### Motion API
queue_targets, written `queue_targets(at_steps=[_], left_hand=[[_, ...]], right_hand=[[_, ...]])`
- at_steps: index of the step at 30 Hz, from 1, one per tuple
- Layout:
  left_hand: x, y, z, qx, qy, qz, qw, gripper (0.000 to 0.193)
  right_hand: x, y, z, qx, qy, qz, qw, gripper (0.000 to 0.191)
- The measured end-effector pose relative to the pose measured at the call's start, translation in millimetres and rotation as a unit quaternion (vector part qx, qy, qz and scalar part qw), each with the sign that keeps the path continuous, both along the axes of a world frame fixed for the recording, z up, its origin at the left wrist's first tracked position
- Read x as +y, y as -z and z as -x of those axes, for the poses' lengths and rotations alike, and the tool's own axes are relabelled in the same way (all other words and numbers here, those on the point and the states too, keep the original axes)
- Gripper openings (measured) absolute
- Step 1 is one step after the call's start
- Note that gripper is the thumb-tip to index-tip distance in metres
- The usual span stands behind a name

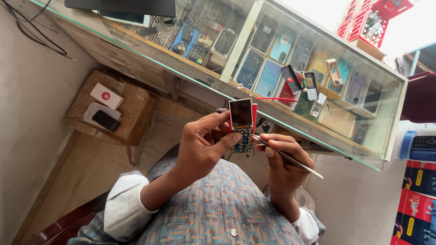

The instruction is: The person uses a red plastic tool to scrape and clean a small circuit board, then wipes it with a cloth. They attach a red plastic piece to the board and use tweezers to adjust a small component on the assembly.

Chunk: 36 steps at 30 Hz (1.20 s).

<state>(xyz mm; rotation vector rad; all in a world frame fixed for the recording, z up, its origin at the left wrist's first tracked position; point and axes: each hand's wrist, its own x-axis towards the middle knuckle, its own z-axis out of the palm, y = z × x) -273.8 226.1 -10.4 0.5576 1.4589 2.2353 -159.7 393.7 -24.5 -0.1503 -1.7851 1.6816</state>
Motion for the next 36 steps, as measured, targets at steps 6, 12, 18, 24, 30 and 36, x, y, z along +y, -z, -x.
queue_targets(at_steps=[6, 12, 18, 24, 30, 36], left_hand=[[1, 0, -1, 0.009, -0.008, -0.003, 1.000, 0.045], [2, -2, 1, 0.000, -0.004, 0.002, 1.000, 0.044], [4, -5, 4, 0.014, -0.002, 0.017, 1.000, 0.043], [6, -6, 8, 0.025, 0.002, 0.030, 0.999, 0.043], [6, -5, 10, 0.036, -0.003, 0.023, 0.999, 0.043], [5, -4, 11, 0.035, -0.004, 0.021, 0.999, 0.043]], right_hand=[[0, -3, 2, 0.001, -0.001, -0.025, 1.000, 0.008], [6, -10, 3, -0.021, -0.017, -0.031, 0.999, 0.009], [14, -15, 7, -0.028, -0.047, 0.014, 0.998, 0.010], [17, -17, 11, -0.032, -0.055, 0.042, 0.997, 0.009], [21, -15, 15, -0.032, -0.084, 0.069, 0.994, 0.010], [25, -9, 19, -0.028, -0.102, 0.087, 0.991, 0.013]])
